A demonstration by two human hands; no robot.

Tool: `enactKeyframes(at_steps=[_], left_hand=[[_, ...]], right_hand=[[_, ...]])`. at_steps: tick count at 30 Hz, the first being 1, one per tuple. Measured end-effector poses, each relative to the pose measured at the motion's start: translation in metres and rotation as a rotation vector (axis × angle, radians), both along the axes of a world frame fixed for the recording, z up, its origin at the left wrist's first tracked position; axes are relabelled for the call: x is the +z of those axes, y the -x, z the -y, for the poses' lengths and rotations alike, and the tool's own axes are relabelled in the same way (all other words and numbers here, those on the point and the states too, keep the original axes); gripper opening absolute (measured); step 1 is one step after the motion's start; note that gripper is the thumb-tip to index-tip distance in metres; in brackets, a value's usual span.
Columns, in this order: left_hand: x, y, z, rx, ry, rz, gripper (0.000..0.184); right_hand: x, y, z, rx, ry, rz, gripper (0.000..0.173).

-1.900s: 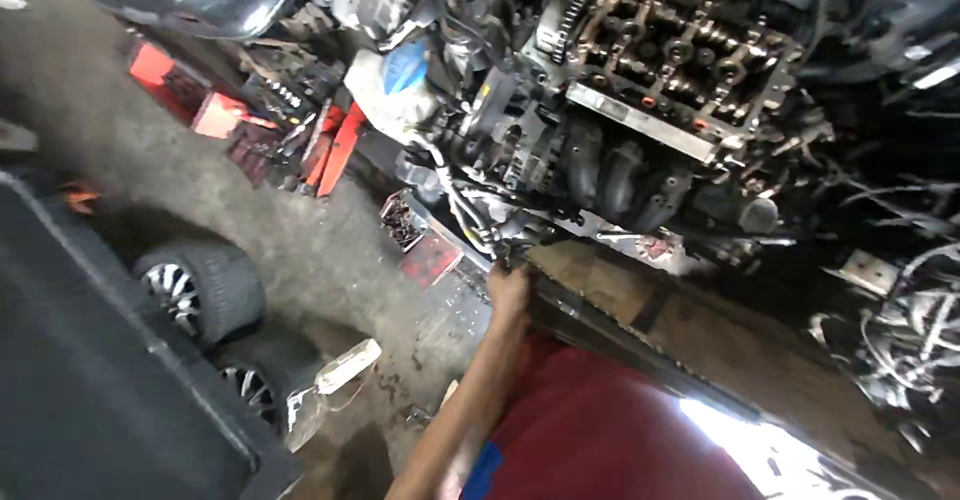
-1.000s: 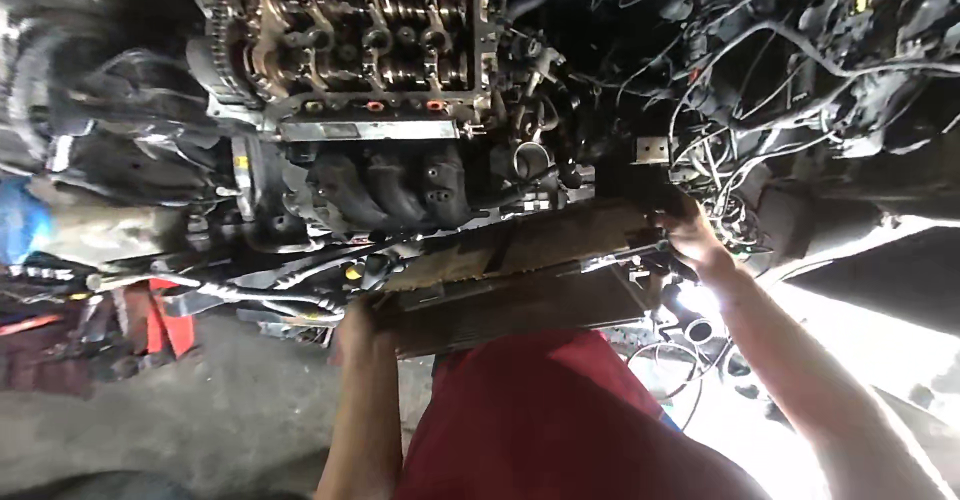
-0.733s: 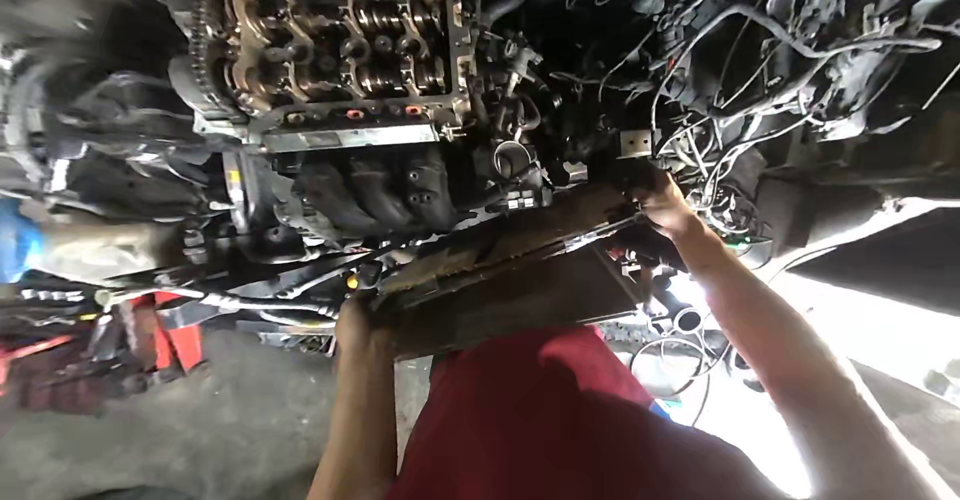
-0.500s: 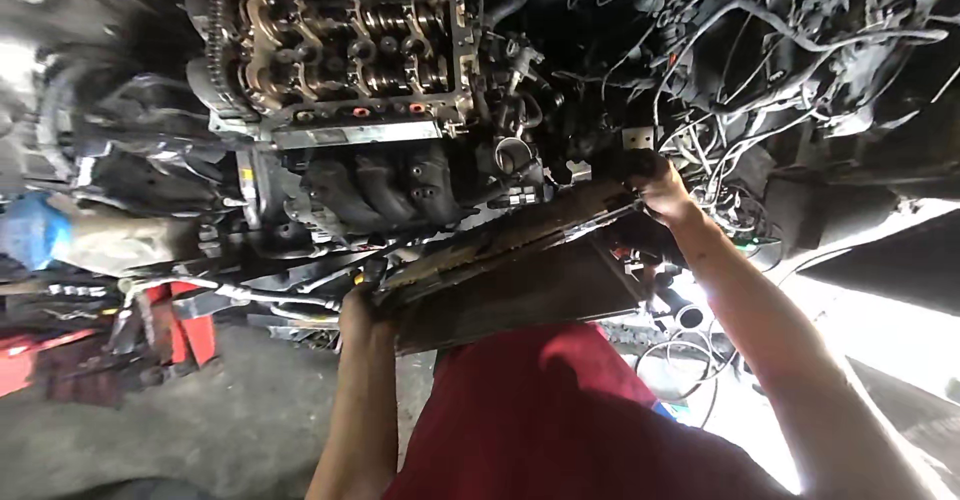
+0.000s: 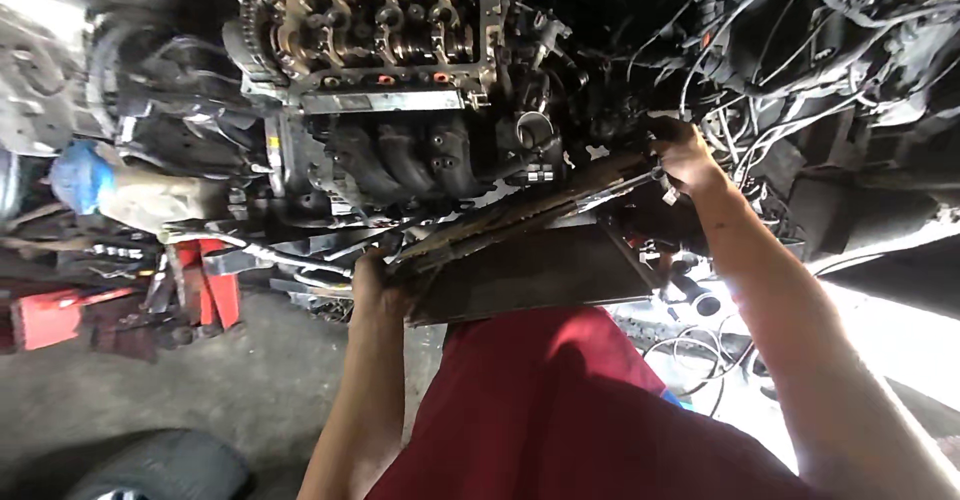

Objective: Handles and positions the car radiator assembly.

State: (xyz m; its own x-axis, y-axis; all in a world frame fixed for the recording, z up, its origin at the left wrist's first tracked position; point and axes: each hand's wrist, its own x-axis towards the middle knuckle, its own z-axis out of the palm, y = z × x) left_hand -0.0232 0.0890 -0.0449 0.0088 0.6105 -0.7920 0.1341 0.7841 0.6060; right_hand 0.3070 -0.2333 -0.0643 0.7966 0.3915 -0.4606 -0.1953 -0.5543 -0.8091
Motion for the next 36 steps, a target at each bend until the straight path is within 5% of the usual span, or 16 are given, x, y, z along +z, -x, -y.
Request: enactKeyframes(at_steps=[6,9,13,16,22,27,36], left_hand=[[0.012,0.017,0.000,-0.103,-0.006,0.032,0.008],[0.028,0.040,0.001,-0.281,-0.069,-0.033,0.021],[0.059,0.066,0.028,-0.862,-0.565,-0.254,0.045],[0.050,0.076,0.053,-1.303,-0.936,-0.279,0.048],[0.008,0.087,0.061,-1.881,-1.067,-0.175,0.046],[-0.015,0.084,0.065,-2.102,-1.065,-0.307,0.048],[-0.036,0.058,0.071,-2.162,-1.074,-0.372,0.033]], right_hand=[[-0.003,-0.002,-0.009,-0.082,0.119,0.024,0.029],[-0.002,0.000,-0.012,-0.093,0.146,0.015,0.029],[0.004,0.003,-0.016,-0.073,0.115,0.002,0.028],[0.003,0.001,-0.015,-0.054,0.119,0.025,0.028],[0.001,0.001,-0.018,-0.073,0.136,-0.002,0.032],[-0.003,-0.001,-0.017,-0.112,0.132,-0.001,0.035],[0.000,-0.003,-0.016,-0.095,0.130,-0.026,0.036]])
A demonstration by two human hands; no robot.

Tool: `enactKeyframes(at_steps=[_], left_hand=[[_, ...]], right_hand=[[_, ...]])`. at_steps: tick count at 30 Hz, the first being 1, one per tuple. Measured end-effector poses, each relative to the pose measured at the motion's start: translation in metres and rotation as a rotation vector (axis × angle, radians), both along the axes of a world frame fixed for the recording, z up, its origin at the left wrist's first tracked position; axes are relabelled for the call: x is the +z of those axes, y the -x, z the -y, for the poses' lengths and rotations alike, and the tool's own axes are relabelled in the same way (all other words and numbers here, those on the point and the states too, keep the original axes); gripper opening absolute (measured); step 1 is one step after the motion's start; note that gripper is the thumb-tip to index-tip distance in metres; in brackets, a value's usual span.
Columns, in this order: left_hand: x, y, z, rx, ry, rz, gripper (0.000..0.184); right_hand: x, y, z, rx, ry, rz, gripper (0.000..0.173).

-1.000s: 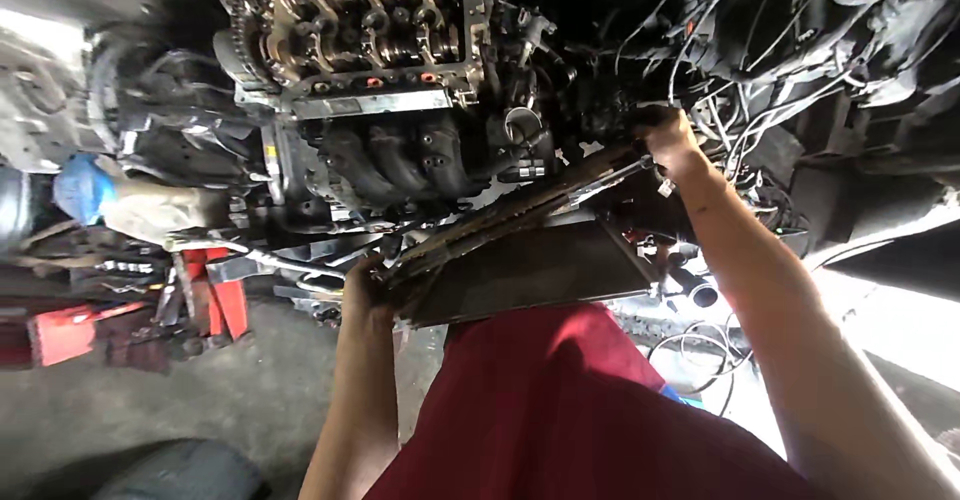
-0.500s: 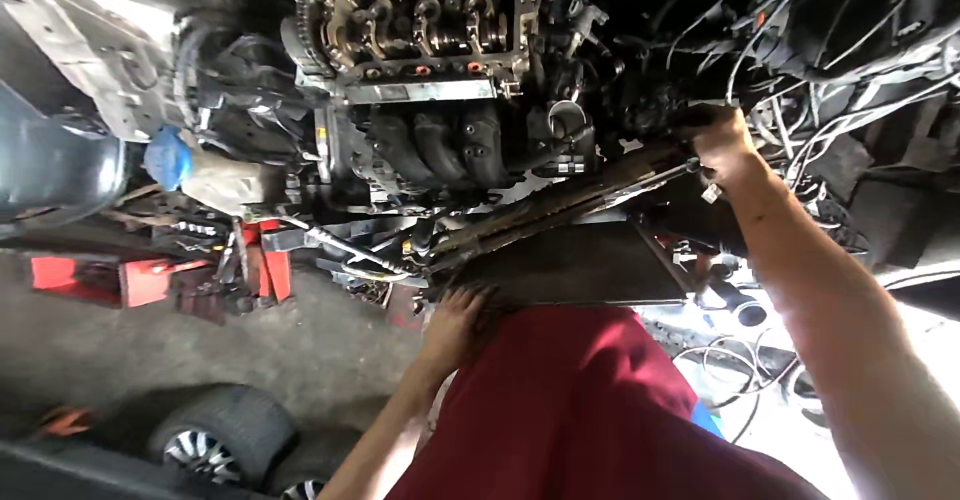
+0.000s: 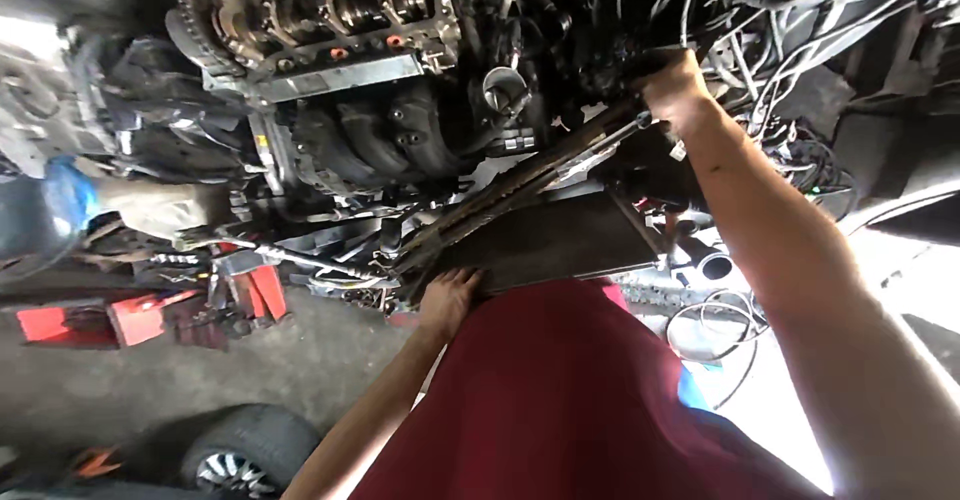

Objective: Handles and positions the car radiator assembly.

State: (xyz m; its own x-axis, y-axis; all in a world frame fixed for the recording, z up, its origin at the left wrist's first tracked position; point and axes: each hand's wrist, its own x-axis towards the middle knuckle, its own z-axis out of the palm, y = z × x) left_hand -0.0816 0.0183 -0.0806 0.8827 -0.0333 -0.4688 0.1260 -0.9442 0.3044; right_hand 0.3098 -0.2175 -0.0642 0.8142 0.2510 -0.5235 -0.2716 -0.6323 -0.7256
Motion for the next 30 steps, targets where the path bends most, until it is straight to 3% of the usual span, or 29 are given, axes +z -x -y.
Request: enactKeyframes(at_steps=[10,21,23,25,27,30], left_hand=[[0.000,-0.010,-0.004,0.028,-0.031,-0.006,0.033],[-0.012,0.001,0.002,0.068,-0.038,0.164,0.029],[-0.011,-0.001,0.001,0.068,-0.023,0.113,0.030],[0.004,-0.009,-0.006,0.087,0.051,-0.132,0.037],[0.031,-0.013,-0.023,0.174,0.187,-0.317,0.041],[0.065,0.015,-0.056,0.604,0.294,-0.032,0.029]], right_hand=[[0.001,-0.007,0.001,0.089,0.023,-0.092,0.029],[0.006,-0.006,-0.002,0.114,-0.023,-0.055,0.023],[0.005,-0.005,-0.002,0.103,-0.049,-0.061,0.022],[0.003,-0.004,0.000,0.102,-0.060,-0.061,0.026],[0.005,-0.003,0.002,0.108,-0.035,-0.051,0.028],[0.008,0.002,0.001,0.108,-0.041,-0.037,0.028]])
